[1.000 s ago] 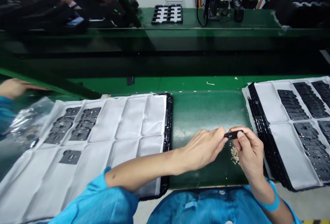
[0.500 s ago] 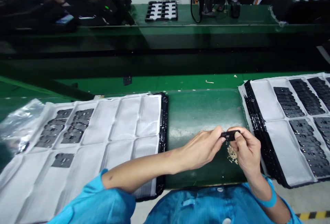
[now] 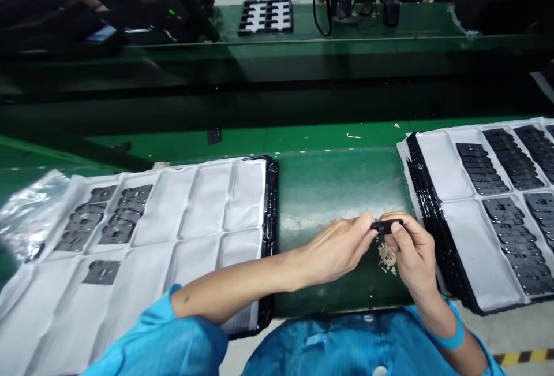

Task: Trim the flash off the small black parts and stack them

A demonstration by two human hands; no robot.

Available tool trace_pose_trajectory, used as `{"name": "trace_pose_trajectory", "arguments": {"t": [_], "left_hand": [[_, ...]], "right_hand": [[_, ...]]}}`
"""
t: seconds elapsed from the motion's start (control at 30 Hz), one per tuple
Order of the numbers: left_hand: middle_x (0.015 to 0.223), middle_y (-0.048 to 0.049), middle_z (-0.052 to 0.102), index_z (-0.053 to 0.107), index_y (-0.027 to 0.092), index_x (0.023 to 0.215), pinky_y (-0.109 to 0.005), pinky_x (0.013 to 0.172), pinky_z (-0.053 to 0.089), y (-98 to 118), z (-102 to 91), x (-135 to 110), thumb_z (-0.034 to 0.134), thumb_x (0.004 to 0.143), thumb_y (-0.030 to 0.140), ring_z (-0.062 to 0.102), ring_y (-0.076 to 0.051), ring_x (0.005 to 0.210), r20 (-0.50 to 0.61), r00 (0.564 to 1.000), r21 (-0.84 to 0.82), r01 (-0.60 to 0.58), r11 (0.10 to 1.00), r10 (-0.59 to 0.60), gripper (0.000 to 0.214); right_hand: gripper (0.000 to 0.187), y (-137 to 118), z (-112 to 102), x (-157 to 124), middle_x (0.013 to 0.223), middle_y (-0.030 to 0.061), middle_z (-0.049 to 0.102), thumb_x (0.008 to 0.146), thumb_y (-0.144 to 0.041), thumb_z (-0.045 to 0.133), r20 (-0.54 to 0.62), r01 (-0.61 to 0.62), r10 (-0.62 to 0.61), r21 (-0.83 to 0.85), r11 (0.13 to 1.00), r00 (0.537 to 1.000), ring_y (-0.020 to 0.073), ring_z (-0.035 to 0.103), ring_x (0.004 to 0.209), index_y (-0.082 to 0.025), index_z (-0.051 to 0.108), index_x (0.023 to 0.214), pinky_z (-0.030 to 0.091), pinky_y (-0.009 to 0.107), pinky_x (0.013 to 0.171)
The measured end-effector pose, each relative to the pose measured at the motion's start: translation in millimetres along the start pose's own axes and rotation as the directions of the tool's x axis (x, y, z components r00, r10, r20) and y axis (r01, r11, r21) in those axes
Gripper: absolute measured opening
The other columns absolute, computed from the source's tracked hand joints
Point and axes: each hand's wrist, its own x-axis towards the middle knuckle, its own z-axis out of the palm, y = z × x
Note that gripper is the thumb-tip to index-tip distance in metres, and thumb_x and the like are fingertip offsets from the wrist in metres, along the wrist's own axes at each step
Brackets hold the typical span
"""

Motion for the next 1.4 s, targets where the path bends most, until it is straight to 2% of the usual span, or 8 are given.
{"name": "trace_pose_trajectory", "arguments": {"t": [0.13, 0.37, 0.57, 0.7, 0.8, 0.97, 1.17, 1.4], "left_hand": [[0.066, 0.0067, 0.039, 0.036, 0.026, 0.098, -0.031, 0.058, 0.024, -1, 0.4, 0, 0.037, 0.110, 0.028, 0.038, -0.015, 0.055, 0.012, 1.000, -0.001, 0.000, 1.000, 0.000, 0.011], [0.069, 0.0063, 0.038, 0.030, 0.027, 0.096, -0.032, 0.060, 0.024, -4, 3.0, 0, 0.033, 0.110, 0.031, 0.038, -0.016, 0.057, 0.009, 1.000, -0.018, -0.007, 1.000, 0.007, 0.014], [0.070, 0.0061, 0.040, 0.030, 0.026, 0.096, -0.031, 0.060, 0.027, -4, -2.3, 0, 0.034, 0.109, 0.031, 0.038, -0.015, 0.058, -0.026, 0.999, -0.094, -0.022, 0.995, 0.019, 0.014], [0.068, 0.0056, 0.042, 0.034, 0.025, 0.094, -0.032, 0.062, 0.032, -8, -5.5, 0, 0.032, 0.108, 0.029, 0.041, -0.016, 0.059, -0.009, 0.998, -0.189, -0.067, 0.980, 0.066, 0.014], [0.068, 0.0047, 0.042, 0.037, 0.024, 0.089, -0.032, 0.064, 0.035, -11, -4.4, 0, 0.031, 0.108, 0.029, 0.042, -0.016, 0.062, -0.081, 0.994, -0.261, -0.093, 0.961, 0.074, 0.020], [0.064, 0.0059, 0.037, 0.037, 0.024, 0.081, -0.030, 0.062, 0.032, -15, 1.3, 2, 0.033, 0.107, 0.031, 0.038, -0.014, 0.059, -0.195, 0.979, -0.367, -0.128, 0.921, 0.058, 0.027], [0.064, 0.0060, 0.038, 0.038, 0.023, 0.080, -0.029, 0.062, 0.032, -17, 5.8, 5, 0.033, 0.104, 0.028, 0.037, -0.013, 0.059, -0.239, 0.970, -0.392, -0.136, 0.910, 0.043, 0.025], [0.063, 0.0066, 0.036, 0.038, 0.024, 0.082, -0.029, 0.062, 0.030, -18, 8.2, 5, 0.033, 0.102, 0.026, 0.035, -0.013, 0.058, -0.241, 0.969, -0.350, -0.138, 0.926, 0.053, 0.021]], "right_hand": [[0.029, 3, 0, 0, 0.092, 0.0047, 0.069, 0.107, -0.042, 0.060, 0.013, 0.001, -0.001, 0.019, 1.000, 1.000, 0.0117, 0.048, 0.058, -0.020, 0.077, 0.101, 0.041, 0.026, 0.051], [0.024, 11, -2, 0, 0.092, 0.0037, 0.070, 0.103, -0.024, 0.054, 0.005, 0.060, -0.061, 0.032, 0.998, 0.998, 0.0132, 0.051, 0.062, -0.022, 0.078, 0.099, 0.043, 0.028, 0.057], [0.024, 10, -7, -3, 0.091, 0.0039, 0.067, 0.107, -0.034, 0.057, 0.089, 0.074, -0.077, 0.040, 0.996, 0.993, 0.0148, 0.053, 0.066, -0.022, 0.076, 0.116, 0.045, 0.029, 0.061], [0.023, 1, -7, -4, 0.088, 0.0018, 0.065, 0.110, -0.036, 0.058, 0.091, 0.056, -0.053, -0.033, 0.998, 0.994, 0.0120, 0.052, 0.060, -0.021, 0.075, 0.115, 0.044, 0.027, 0.057], [0.022, -5, -5, -5, 0.081, -0.0006, 0.062, 0.111, -0.034, 0.058, 0.091, 0.085, -0.074, -0.118, 0.989, 0.993, 0.0111, 0.052, 0.057, -0.021, 0.074, 0.113, 0.044, 0.026, 0.056], [0.018, -7, -2, -5, 0.091, 0.0003, 0.066, 0.112, -0.027, 0.056, 0.138, 0.166, -0.145, -0.157, 0.974, 0.980, 0.0100, 0.056, 0.060, -0.023, 0.073, 0.114, 0.048, 0.026, 0.061], [0.020, -3, 1, -6, 0.099, 0.0018, 0.068, 0.112, -0.022, 0.054, 0.157, 0.238, -0.212, -0.167, 0.957, 0.965, 0.0097, 0.057, 0.063, -0.025, 0.073, 0.119, 0.051, 0.027, 0.067], [0.020, -4, 4, -8, 0.096, 0.0021, 0.070, 0.111, -0.026, 0.055, 0.109, 0.208, -0.190, -0.179, 0.962, 0.976, 0.0098, 0.058, 0.060, -0.023, 0.074, 0.115, 0.052, 0.026, 0.064]]}}
